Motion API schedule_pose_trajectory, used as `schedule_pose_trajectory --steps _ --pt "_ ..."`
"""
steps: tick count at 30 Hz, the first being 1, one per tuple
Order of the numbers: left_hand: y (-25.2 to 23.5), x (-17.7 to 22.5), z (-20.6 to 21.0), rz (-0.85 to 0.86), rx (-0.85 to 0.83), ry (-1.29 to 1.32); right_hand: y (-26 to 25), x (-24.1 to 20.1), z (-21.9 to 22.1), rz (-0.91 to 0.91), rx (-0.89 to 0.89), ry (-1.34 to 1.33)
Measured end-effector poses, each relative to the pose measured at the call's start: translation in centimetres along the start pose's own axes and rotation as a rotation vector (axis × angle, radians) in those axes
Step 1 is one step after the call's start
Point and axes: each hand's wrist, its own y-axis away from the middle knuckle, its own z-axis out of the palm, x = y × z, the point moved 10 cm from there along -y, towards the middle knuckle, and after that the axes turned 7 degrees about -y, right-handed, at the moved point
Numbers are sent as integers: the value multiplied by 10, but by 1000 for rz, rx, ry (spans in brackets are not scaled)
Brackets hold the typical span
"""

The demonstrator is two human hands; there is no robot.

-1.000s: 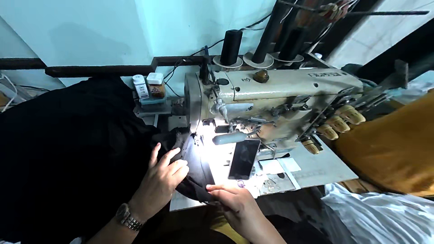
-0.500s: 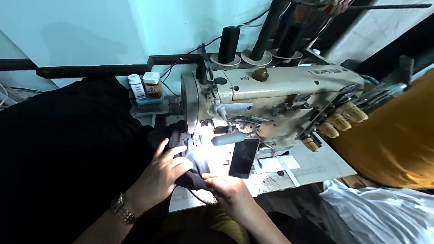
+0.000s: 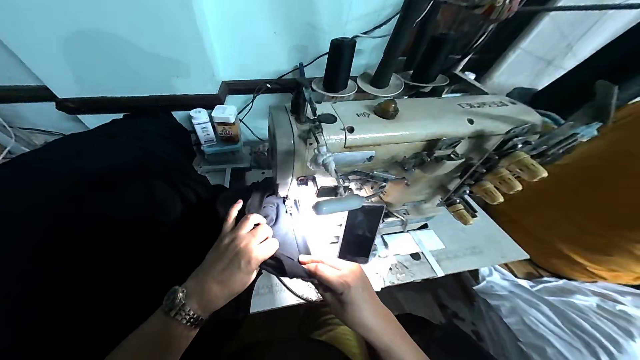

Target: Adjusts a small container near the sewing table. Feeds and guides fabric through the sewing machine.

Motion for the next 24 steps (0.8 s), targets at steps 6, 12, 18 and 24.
schedule_pose_trajectory --steps 6,12,18,24 --pt "3 -1 0 -10 9 -28 2 1 1 4 -4 2" --pt "-1 -3 1 -4 16 -38 1 3 5 -3 7 50" --pt "-18 -24 10 -24 -1 -35 -17 18 1 -23 111 107" --pt "-24 -32 13 -30 -23 -45 -21 17 2 -46 132 124"
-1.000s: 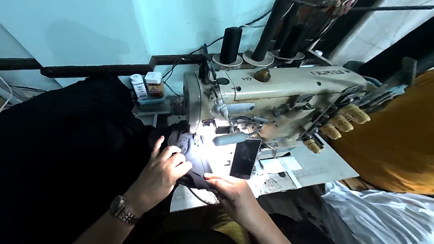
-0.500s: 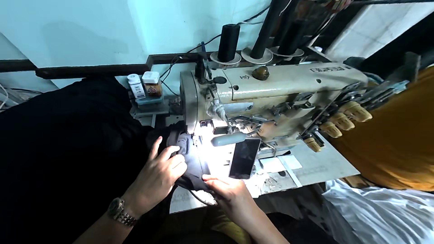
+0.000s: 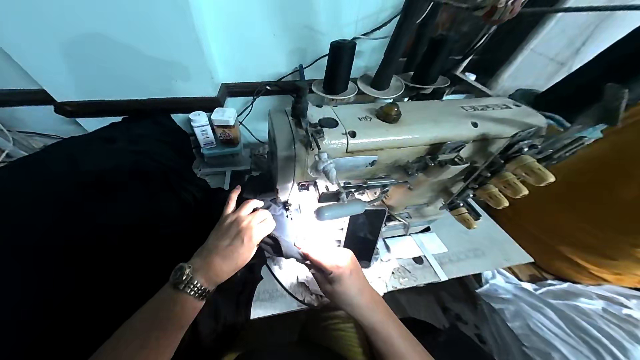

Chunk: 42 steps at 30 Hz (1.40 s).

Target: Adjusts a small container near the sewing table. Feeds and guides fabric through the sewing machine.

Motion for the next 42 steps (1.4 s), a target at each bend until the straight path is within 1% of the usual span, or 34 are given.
schedule_pose_trajectory --steps 6,8,11,13,15,17,19,20,22,24,26,29,31,35,39,42 --pt "-12 -16 8 -13 5 26 -11 10 4 42 51 58" --pt "-10 -20 8 -34 -60 11 -12 11 5 54 61 58" --pt "0 -25 -2 -136 -197 -63 -10 14 6 67 52 27" --pt "8 -20 -20 -147 -196 -66 -11 17 6 87 40 2" --pt "19 3 -38 -40 -108 35 -11 19 7 120 17 -48" --pt "33 41 -53 132 -16 235 -10 17 9 127 -29 -127" --pt "44 76 -56 253 14 372 -5 4 8 92 -81 -192" --pt "48 86 -54 270 43 392 1 -5 7 77 -107 -201" --pt "57 93 -46 224 154 439 19 -21 8 80 -159 -210" --pt "62 90 -33 134 261 393 33 -28 7 72 -160 -196" --pt "61 82 -12 91 292 254 38 -30 1 66 -139 -203" --pt "59 47 9 -39 388 73 35 -33 -11 53 -129 -232" --pt "58 33 3 -92 369 15 33 -34 -14 38 -138 -242" --pt "60 37 -15 -88 306 -21 35 -38 -17 2 -143 -271" --pt "61 39 -16 -75 253 -35 40 -31 -9 22 -155 -232" --pt "54 33 -15 -83 213 -40 36 -27 -7 35 -155 -228"
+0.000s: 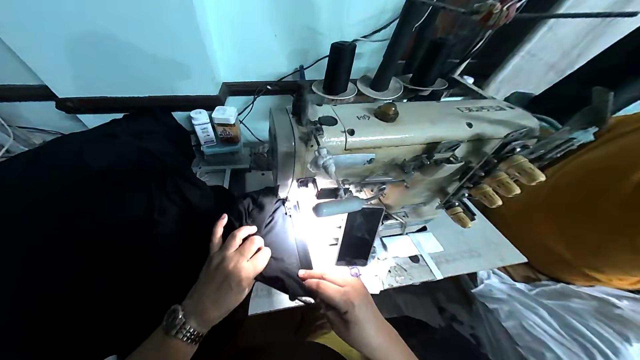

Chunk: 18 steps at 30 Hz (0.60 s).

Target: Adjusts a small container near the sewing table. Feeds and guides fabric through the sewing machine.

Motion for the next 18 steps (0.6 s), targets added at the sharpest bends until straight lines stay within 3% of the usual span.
schedule_pose_trajectory --steps 10,14,18 --pt "-46 -34 25 -78 -234 -60 -42 33 -8 -15 173 185" --pt "-33 -7 2 3 -227 29 -40 28 0 -19 145 196" --pt "-14 32 -14 89 -113 172 -27 15 14 28 37 224"
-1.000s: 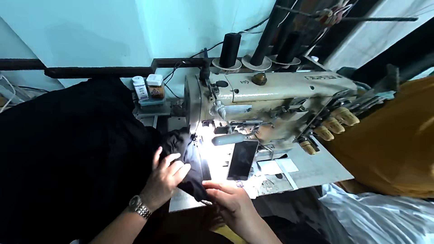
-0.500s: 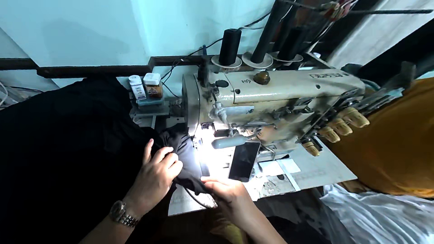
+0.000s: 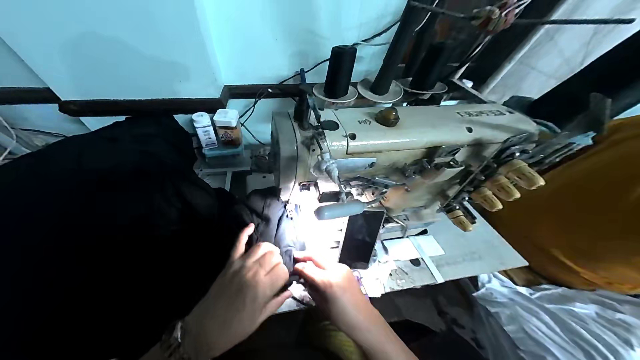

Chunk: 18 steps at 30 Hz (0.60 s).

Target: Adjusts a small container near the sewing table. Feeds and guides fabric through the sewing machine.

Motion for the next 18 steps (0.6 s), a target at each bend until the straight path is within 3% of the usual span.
schedule_pose_trajectory --steps 3,6,18 --pt "8 5 17 0 78 -6 12 -7 -2 7 3 -42" --pt "11 -16 25 -58 168 -72 12 -12 -18 14 27 -85" --pt "2 -25 16 -98 25 -152 15 -6 -18 22 -12 1"
